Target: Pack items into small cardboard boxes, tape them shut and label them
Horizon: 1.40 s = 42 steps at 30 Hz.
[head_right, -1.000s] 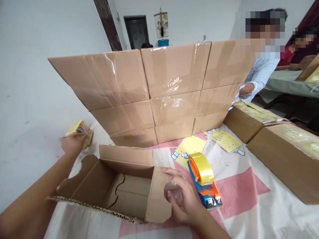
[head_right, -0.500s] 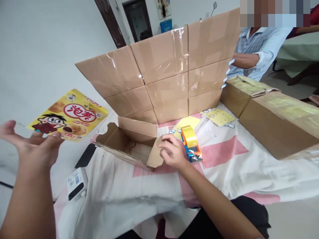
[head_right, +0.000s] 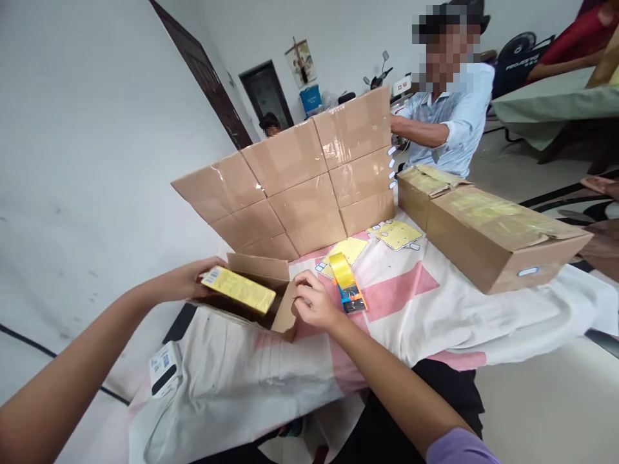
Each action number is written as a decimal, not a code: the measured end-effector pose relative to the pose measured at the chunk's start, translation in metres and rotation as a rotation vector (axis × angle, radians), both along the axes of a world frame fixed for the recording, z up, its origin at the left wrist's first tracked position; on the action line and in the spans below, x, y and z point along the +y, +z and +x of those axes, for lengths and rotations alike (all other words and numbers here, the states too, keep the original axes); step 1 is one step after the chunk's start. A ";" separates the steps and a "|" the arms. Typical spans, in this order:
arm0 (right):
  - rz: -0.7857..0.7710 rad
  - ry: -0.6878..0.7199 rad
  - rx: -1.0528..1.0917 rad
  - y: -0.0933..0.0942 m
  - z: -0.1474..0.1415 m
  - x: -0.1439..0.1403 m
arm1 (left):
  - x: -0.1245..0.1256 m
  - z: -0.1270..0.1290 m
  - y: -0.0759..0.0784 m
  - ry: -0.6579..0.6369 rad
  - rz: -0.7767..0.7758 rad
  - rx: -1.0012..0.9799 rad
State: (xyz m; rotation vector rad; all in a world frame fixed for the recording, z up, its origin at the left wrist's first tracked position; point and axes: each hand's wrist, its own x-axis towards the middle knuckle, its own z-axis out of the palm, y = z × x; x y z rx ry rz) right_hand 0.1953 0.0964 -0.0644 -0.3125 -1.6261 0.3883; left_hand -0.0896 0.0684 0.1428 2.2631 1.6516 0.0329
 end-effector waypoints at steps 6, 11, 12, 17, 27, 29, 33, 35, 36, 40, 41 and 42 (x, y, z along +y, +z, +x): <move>0.032 0.009 0.018 -0.003 0.003 0.004 | 0.008 0.025 -0.052 0.054 -0.002 0.528; -0.039 0.000 -0.010 0.002 0.009 0.000 | 0.002 0.036 -0.069 0.126 0.093 0.672; -0.057 -0.008 0.000 0.003 0.010 -0.001 | 0.001 0.038 -0.069 0.127 0.093 0.674; -0.168 -0.085 0.105 0.010 0.017 0.004 | 0.005 0.044 -0.063 0.090 0.093 0.604; -0.220 -0.090 0.128 0.005 0.022 0.009 | 0.007 0.033 -0.072 0.068 0.110 0.488; -0.229 -0.086 0.124 0.004 0.021 0.009 | 0.010 0.037 -0.080 0.071 0.114 0.497; -0.234 -0.080 0.142 0.002 0.021 0.012 | 0.018 0.037 -0.081 0.097 0.136 0.474; -0.227 -0.095 0.140 0.001 0.022 0.013 | 0.020 0.031 -0.074 0.137 0.166 0.445; -0.226 -0.105 0.138 0.001 0.022 0.013 | 0.020 0.027 -0.069 0.161 0.185 0.441; -0.265 -0.112 0.164 -0.002 0.020 0.015 | 0.018 0.004 -0.053 0.459 0.332 0.099; -0.288 -0.097 0.183 -0.004 0.019 0.015 | 0.017 -0.002 -0.052 0.554 0.351 -0.051; -0.320 -0.079 0.207 -0.005 0.017 0.016 | 0.016 -0.008 -0.053 0.631 0.346 -0.189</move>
